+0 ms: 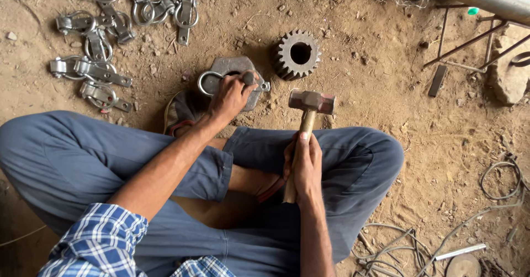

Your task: The person assembles metal components on a dirt floor by inserting pins into a metal housing and securing them using a hammer.

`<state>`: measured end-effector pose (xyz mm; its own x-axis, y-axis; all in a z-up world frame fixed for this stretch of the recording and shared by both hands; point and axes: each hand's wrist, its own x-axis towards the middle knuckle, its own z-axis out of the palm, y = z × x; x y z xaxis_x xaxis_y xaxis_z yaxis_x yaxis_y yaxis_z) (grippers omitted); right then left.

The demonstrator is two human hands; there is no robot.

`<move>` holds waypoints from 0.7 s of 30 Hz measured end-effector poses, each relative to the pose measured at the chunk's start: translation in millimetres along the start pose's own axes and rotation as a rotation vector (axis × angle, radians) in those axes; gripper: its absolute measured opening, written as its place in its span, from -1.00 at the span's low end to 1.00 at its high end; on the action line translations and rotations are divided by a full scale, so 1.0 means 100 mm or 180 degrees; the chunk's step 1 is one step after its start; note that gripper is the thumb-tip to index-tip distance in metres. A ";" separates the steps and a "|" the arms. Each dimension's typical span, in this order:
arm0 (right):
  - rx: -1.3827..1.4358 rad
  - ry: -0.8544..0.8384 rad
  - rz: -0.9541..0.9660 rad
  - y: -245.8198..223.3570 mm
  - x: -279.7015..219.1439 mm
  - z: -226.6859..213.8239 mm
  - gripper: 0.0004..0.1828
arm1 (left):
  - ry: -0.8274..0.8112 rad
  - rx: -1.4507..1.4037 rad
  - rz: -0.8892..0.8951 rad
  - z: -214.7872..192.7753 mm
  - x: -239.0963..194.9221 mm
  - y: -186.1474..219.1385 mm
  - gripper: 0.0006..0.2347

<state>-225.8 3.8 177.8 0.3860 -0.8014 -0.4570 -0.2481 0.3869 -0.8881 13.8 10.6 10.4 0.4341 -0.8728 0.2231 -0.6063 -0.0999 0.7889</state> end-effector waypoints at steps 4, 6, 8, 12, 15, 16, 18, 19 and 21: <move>-0.0449 0.0077 -0.0076 -0.01 -0.02 0.05 -0.59 | 0.0144 -0.0116 0.0550 0.03 0.03 0.05 -0.77; -0.0661 0.0115 -0.0116 -0.01 -0.02 0.09 -0.61 | -0.0026 -0.0188 0.0324 0.02 0.07 0.05 -0.76; -0.0871 0.0159 -0.0195 0.02 -0.04 0.13 -0.61 | -0.0141 -0.0142 0.0184 0.02 0.06 0.04 -0.75; -0.1687 0.0350 -0.0811 -0.05 -0.06 0.22 -0.63 | -0.0100 0.0027 0.0217 0.05 0.07 0.03 -0.72; -0.2190 0.0536 -0.1421 -0.33 -0.13 0.30 -0.64 | -0.0241 0.0073 -0.0013 0.08 0.04 0.07 -0.72; -0.2179 0.0564 -0.1690 -0.48 -0.18 0.29 -0.63 | -0.0315 0.0091 -0.0142 0.10 0.07 0.09 -0.73; -0.2231 0.0753 -0.2014 -0.78 -0.22 0.28 -0.64 | -0.0166 -0.0022 0.0039 0.09 0.14 0.05 -0.72; -0.2328 0.0914 -0.2025 -0.90 -0.29 0.26 -0.63 | -0.0122 -0.0089 0.0092 0.10 0.10 0.03 -0.71; -0.1959 0.1317 -0.2459 -1.01 -0.46 0.19 -0.63 | -0.0267 0.0139 -0.0049 0.17 0.04 -0.01 -0.72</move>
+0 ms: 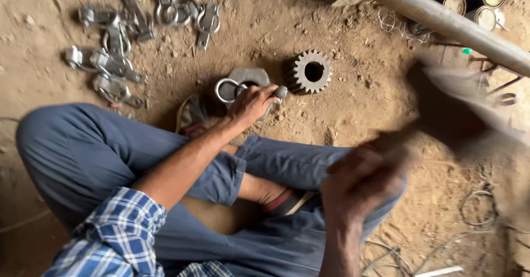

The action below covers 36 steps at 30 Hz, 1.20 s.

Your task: The person assembles metal components on a dirt floor by inserting pins into a metal housing and securing them using a hammer.

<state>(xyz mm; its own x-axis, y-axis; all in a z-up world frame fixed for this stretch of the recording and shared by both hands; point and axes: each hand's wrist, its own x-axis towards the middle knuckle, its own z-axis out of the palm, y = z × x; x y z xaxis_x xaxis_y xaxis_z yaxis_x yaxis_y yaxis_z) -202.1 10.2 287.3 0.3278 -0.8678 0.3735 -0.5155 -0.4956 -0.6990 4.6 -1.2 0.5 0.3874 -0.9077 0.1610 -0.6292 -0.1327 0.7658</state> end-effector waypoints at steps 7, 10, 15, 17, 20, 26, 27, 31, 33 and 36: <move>-0.1198 -0.1401 0.0426 0.45 -0.29 0.96 -0.71 | -0.0196 -0.0586 0.0046 0.13 -0.02 -0.13 -0.74; -0.0540 -0.0906 -0.0091 0.58 -0.27 1.06 -0.71 | 0.0280 0.0060 0.0417 0.14 0.04 -0.11 -0.78; -0.0654 -0.0775 -0.0229 0.41 -0.02 0.57 -0.77 | 0.0232 0.0137 0.0090 0.31 0.03 -0.13 -0.73; -0.0524 -0.0228 -0.0052 0.25 0.08 0.35 -0.81 | 0.0569 0.0413 0.0543 0.24 0.10 -0.27 -0.78; -0.0382 0.0191 -0.0135 0.10 0.21 -0.01 -0.56 | 0.0994 0.0480 0.1005 0.31 0.05 -0.23 -0.79; 0.0068 0.0107 -0.0642 0.19 0.19 -0.20 -0.48 | -0.0006 -0.0421 -0.0632 0.07 0.07 -0.19 -0.81; -0.0154 -0.0195 -0.0393 0.25 0.11 -0.19 -0.56 | 0.0107 -0.0404 -0.0644 0.04 0.05 -0.20 -0.82; 0.1496 -0.0960 0.1527 0.64 -0.32 0.16 -0.62 | 0.0765 -0.0822 -0.0090 -0.02 0.06 -0.23 -0.82; 0.2092 -0.1131 0.2302 0.86 -0.43 0.36 -0.64 | 0.0859 -0.0896 0.0177 -0.02 0.03 -0.20 -0.84; 0.2567 -0.1285 0.2829 1.10 -0.46 0.45 -0.65 | 0.0653 -0.0958 0.0120 0.01 -0.03 -0.13 -0.84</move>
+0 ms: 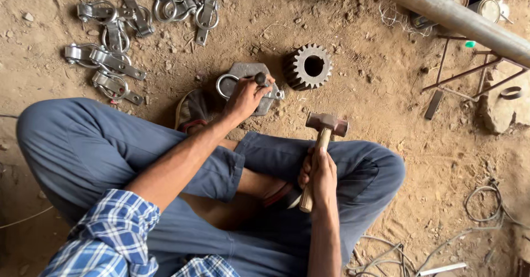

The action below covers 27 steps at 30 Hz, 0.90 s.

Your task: The person assembles metal components on a dirt floor by inserting pins into a metal housing and securing them using a hammer.

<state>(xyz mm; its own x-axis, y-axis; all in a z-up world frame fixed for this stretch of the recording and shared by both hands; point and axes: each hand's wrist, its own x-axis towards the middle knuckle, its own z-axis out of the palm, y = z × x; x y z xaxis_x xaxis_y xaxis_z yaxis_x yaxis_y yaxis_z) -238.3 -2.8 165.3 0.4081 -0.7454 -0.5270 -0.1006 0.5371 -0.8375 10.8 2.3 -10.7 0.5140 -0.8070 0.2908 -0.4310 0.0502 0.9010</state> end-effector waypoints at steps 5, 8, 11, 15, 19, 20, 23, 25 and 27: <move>-0.0606 0.0204 -0.0201 -0.01 0.02 -0.01 -0.64 | -0.0186 -0.0008 -0.0364 -0.07 0.01 0.10 -0.86; -0.0648 0.0074 -0.0113 -0.05 -0.02 0.02 -0.61 | -0.0091 -0.0057 -0.0176 -0.10 -0.01 0.17 -0.86; -0.0379 0.0077 0.0111 -0.09 0.00 0.04 -0.66 | -0.0128 0.0089 -0.0243 -0.15 -0.01 0.20 -0.86; -0.0305 0.0138 -0.0048 -0.09 -0.01 0.02 -0.65 | -0.0091 0.0143 -0.0238 -0.18 -0.04 0.19 -0.86; -0.0320 0.0101 -0.0044 -0.08 -0.01 0.02 -0.65 | 0.0000 0.0034 -0.0009 -0.20 -0.02 0.13 -0.85; -0.0364 0.0104 -0.0038 -0.08 -0.01 0.03 -0.64 | -0.0055 0.0064 -0.0177 -0.21 -0.02 0.11 -0.85; -0.0492 0.0062 -0.0156 -0.10 -0.03 0.02 -0.62 | -0.0184 0.0131 -0.0502 -0.18 -0.01 0.09 -0.84; -0.0513 0.0125 -0.0090 -0.10 -0.03 0.03 -0.62 | -0.0224 0.0181 -0.0480 -0.17 -0.02 0.09 -0.84; -0.0488 0.0138 -0.0071 -0.10 -0.03 0.04 -0.62 | -0.0252 0.0106 -0.0468 -0.17 -0.01 0.10 -0.85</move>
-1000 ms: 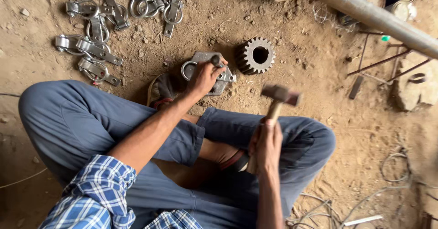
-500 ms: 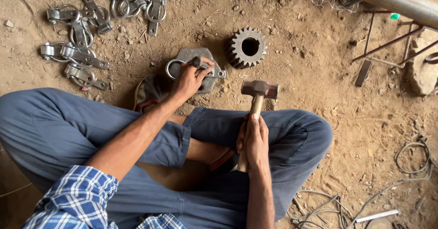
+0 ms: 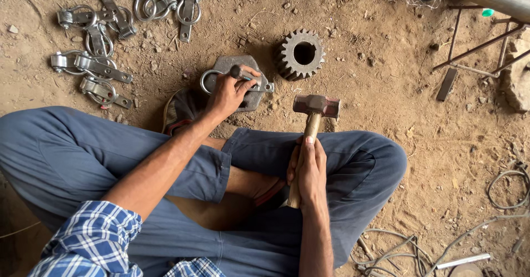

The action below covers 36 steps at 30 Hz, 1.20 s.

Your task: The person assembles metal components on a dirt floor by inserting pins into a metal housing and securing them using a hammer.

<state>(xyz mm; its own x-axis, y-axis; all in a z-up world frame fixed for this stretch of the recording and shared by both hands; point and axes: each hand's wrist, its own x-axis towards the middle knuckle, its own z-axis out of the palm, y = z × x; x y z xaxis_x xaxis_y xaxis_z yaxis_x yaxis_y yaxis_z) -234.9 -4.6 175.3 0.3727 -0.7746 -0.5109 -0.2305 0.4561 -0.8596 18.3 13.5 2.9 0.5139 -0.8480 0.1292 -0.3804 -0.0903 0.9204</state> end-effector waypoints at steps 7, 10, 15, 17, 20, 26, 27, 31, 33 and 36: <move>0.0008 -0.0002 0.0060 -0.01 0.03 0.00 -0.61 | 0.0015 -0.0034 0.0192 0.00 -0.01 0.02 -0.87; -0.0007 0.0005 0.0071 -0.02 0.02 0.00 -0.62 | 0.0009 -0.0022 0.0140 -0.01 -0.01 0.04 -0.88; 0.0008 -0.0016 0.0080 -0.03 0.01 0.01 -0.62 | 0.0002 0.0061 0.0130 -0.04 -0.03 0.06 -0.87; -0.0019 0.0005 0.0073 -0.04 0.01 0.01 -0.61 | 0.0013 0.0047 0.0153 -0.05 -0.03 0.07 -0.88; -0.0016 0.0013 0.0077 -0.04 0.01 0.01 -0.62 | 0.0007 0.0032 0.0152 -0.04 -0.04 0.06 -0.87; -0.0080 0.0041 0.0077 -0.06 -0.01 0.01 -0.61 | -0.0062 0.0139 0.0009 -0.02 -0.04 -0.01 -0.86; -0.0067 0.0042 0.0084 -0.07 -0.02 0.01 -0.61 | -0.0073 0.0182 -0.0013 -0.02 -0.04 -0.01 -0.86; -0.0033 0.0044 0.0079 -0.08 -0.02 0.01 -0.62 | -0.0089 0.0210 -0.0034 -0.03 -0.05 -0.03 -0.84; -0.0008 0.0033 0.0066 -0.07 -0.03 0.01 -0.63 | -0.0088 0.0106 0.0016 -0.03 -0.06 -0.04 -0.84; 0.0034 0.0011 0.0068 -0.06 -0.03 0.00 -0.64 | -0.0108 -0.0031 0.0015 -0.05 -0.06 -0.05 -0.84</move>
<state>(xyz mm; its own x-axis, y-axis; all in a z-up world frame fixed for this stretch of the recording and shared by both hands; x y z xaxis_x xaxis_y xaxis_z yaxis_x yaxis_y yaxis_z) -234.8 -5.3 181.4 0.3646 -0.7662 -0.5292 -0.2288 0.4771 -0.8485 21.4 22.1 -0.8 0.4857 -0.8657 0.1210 -0.3752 -0.0814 0.9234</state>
